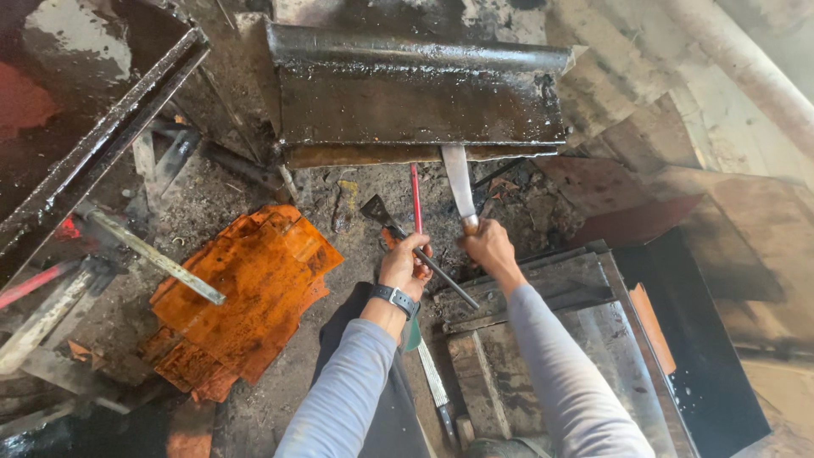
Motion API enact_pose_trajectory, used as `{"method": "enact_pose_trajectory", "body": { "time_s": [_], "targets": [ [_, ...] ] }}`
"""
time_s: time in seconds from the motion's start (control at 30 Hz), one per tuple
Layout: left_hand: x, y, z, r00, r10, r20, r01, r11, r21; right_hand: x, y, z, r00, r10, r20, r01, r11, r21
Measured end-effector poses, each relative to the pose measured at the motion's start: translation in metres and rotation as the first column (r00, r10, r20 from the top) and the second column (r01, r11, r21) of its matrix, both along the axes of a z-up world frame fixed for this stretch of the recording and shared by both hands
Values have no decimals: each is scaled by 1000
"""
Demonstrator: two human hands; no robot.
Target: The person uses pliers to handle orange plastic pieces, dipping them into a container of dark liquid and then placing them onto a metal press. The person repeatedly picks up pieces, submerges them, and positions them on the press.
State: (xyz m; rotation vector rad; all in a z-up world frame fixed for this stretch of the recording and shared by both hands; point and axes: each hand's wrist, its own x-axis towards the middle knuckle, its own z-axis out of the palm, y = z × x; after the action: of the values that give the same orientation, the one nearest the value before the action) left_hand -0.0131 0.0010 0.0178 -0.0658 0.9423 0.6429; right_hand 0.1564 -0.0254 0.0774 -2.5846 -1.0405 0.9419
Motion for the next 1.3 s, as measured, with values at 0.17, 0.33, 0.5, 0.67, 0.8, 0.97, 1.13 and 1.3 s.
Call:
{"method": "enact_pose_trajectory", "body": {
  "time_s": [0.17, 0.33, 0.5, 0.67, 0.8, 0.97, 1.13, 1.3],
  "targets": [
    [2, 13, -6, 1000, 17, -8, -17, 1000, 26, 4, -24, -21, 977, 8, 213, -15, 999, 31],
    [2, 13, -18, 1000, 5, -19, -3, 995, 100, -5, -89, -19, 972, 13, 236, -21, 999, 28],
    [12, 7, -25, 999, -44, -13, 44, 999, 21, -11, -119, 6, 977, 40, 212, -47, 998, 30],
    [32, 2, -26, 978, -195, 80, 197, 980, -21, -15, -154, 18, 946, 115, 304, -108, 993, -39],
    [38, 1, -26, 971, -223, 90, 225, 974, -7, -16, -230, 22, 922, 34, 387, 31, 987, -160],
    [32, -7, -29, 979, -193, 71, 194, 981, -18, -11, -308, 22, 869, -249, 428, 334, 932, -137],
    [33, -11, -33, 981, -195, 2, 195, 981, -9, 21, -274, 41, 857, -344, 383, 341, 937, 77],
    [40, -22, -32, 968, -250, 33, 250, 968, 2, 50, -189, 56, 865, -258, 430, 220, 966, 137]
  ]
}}
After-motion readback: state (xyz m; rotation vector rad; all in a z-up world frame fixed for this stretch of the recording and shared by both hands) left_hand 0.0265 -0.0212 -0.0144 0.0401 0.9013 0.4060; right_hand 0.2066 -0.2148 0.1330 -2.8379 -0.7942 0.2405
